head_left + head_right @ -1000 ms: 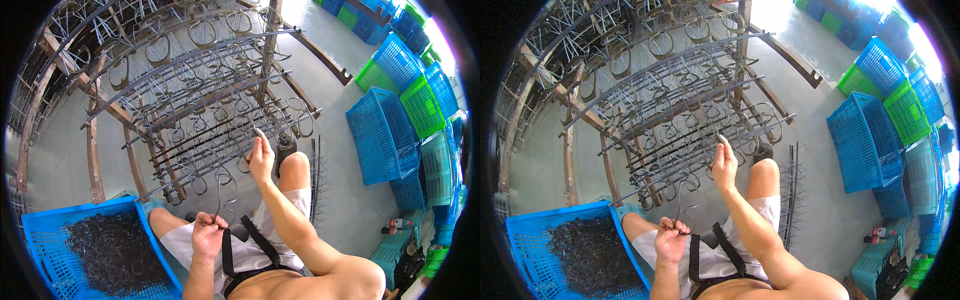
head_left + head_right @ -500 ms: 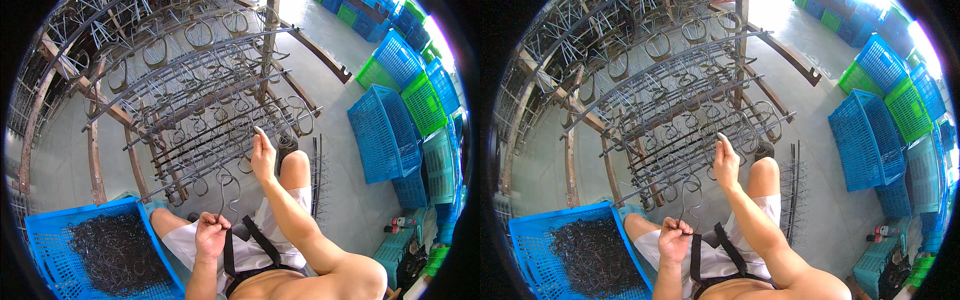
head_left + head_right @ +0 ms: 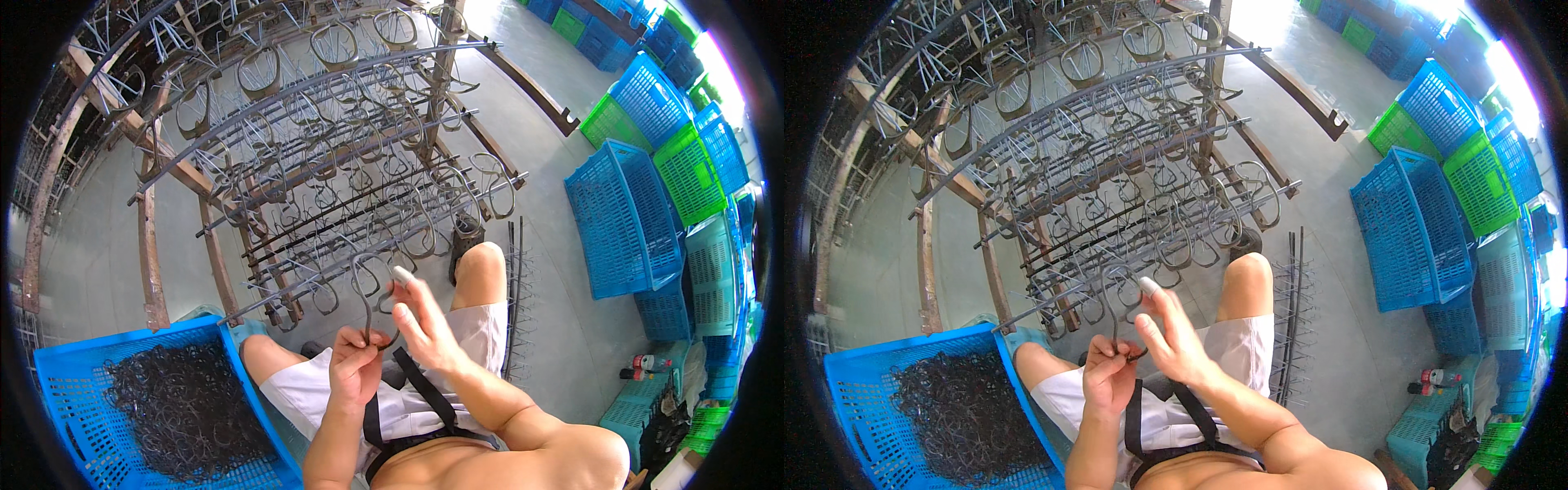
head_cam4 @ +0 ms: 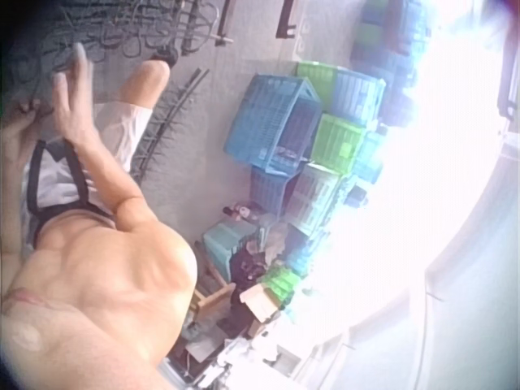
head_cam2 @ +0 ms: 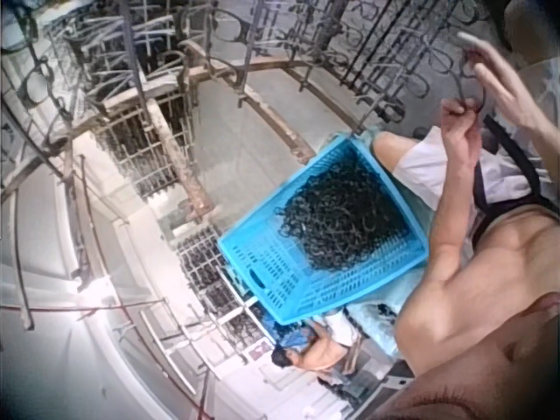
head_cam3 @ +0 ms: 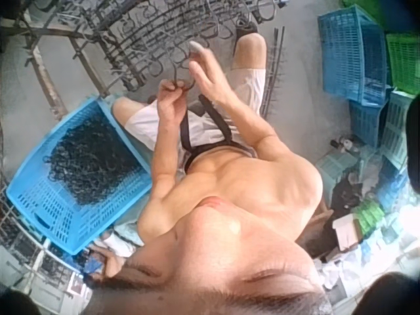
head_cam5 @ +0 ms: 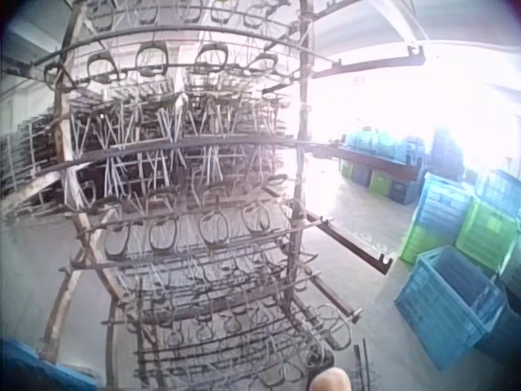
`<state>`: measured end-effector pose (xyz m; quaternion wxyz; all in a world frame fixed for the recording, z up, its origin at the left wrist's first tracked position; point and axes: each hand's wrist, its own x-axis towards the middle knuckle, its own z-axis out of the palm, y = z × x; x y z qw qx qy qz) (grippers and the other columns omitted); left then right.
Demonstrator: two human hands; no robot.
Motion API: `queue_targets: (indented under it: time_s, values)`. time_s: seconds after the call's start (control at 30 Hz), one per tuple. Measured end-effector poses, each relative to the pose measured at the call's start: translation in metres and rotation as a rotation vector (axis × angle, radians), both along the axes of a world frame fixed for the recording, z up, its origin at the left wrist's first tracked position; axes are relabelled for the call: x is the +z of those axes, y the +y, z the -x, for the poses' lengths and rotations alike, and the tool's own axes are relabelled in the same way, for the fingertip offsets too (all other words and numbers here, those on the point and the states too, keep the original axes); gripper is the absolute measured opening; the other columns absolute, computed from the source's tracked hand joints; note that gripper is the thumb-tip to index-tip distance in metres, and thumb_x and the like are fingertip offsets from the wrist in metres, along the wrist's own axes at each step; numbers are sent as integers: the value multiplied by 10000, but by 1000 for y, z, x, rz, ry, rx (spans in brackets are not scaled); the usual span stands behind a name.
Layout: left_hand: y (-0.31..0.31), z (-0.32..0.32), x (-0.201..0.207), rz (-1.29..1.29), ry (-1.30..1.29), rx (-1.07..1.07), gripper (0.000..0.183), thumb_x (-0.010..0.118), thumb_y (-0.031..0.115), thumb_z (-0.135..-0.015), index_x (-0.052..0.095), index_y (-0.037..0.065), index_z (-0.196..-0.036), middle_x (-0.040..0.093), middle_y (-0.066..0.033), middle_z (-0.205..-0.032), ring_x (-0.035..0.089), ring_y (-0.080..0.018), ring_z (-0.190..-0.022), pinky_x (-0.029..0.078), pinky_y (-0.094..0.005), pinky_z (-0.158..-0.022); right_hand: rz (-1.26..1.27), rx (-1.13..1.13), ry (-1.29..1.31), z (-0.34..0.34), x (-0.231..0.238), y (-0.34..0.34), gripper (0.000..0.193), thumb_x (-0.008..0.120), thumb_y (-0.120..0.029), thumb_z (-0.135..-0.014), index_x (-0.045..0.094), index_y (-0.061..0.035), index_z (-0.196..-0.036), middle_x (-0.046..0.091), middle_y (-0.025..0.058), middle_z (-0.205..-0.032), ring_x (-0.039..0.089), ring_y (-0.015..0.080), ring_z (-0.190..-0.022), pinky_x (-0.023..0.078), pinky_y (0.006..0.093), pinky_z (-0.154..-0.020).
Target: The person picks small metal hoops from a blue basket and attaches them one by one to horizontal rods on a metal rack. The person repeats this process continuously, filling the rack with hoops.
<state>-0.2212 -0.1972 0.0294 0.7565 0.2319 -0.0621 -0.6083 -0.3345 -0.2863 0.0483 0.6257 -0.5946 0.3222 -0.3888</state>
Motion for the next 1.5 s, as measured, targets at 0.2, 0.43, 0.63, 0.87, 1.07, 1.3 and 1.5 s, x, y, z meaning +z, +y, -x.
queue_targets:
  time_s: [0.2, 0.43, 0.63, 0.87, 1.07, 1.3, 1.5]
  values:
    - [3, -33, 9, -32, -166, -5, 160, 489, -102, -696, 503, 15, -803, 613, -175, -856, 583, -199, -647, 383, -232, -479, 810, 34, 335, 5, 30, -39, 436, 687, -215, -770, 540, -39, -1140, 459, 179, -1187, 437, 357, -1096, 350, 418, -943]
    - [38, -116, 7, -517, -1039, 494, 281, 563, 124, -838, 513, 14, -1092, 559, -94, -1053, 532, -166, -929, 436, -286, -820, 239, -32, 33, -27, -14, -58, 136, 565, -111, -887, 620, -37, -987, 540, 35, -611, 482, 111, -508, 400, 246, -478]
    - [168, -235, -112, -1901, -1576, 202, 429, 583, 307, -824, 469, 38, -1138, 485, -198, -1122, 390, -416, -1121, 335, -516, -918, -21, -652, -68, -88, -63, -52, 233, 445, -132, -953, 513, -15, -1142, 484, -11, -552, 472, 62, -458, 404, 224, -422]
    - [201, -286, -165, -1722, -1583, -338, 473, 441, 400, -875, 523, 53, -1185, 567, -216, -1150, 518, -370, -1087, 327, -502, -935, -7, -713, 58, -93, -51, -57, 245, 427, -172, -963, 511, -35, -1148, 483, 2, -568, 429, 60, -430, 370, 220, -384]
    - [254, -293, -177, -1403, -1342, -189, 362, 419, 207, -871, 565, -44, -1086, 600, -241, -1073, 565, -336, -1042, 407, -411, -865, -205, -535, -138, -90, -40, -57, 260, 451, -152, -954, 528, 8, -1145, 460, -17, -550, 413, 45, -444, 362, 211, -411]
    - [229, -263, -105, -1271, -1172, -469, 442, 564, -1, -732, 483, -41, -1165, 575, -143, -1107, 543, -250, -987, 433, -330, -813, -163, -477, -46, -90, -42, -52, 287, 485, -151, -940, 531, -5, -1183, 472, -4, -543, 436, 59, -451, 375, 221, -427]
    - [239, -252, -85, -1222, -1177, -545, 532, 591, -63, -676, 480, -35, -1195, 567, -171, -1151, 552, -268, -1045, 442, -352, -867, 182, -487, 148, -97, -55, -45, 281, 521, -109, -914, 538, -13, -1177, 458, 63, -537, 424, 114, -449, 377, 259, -442]
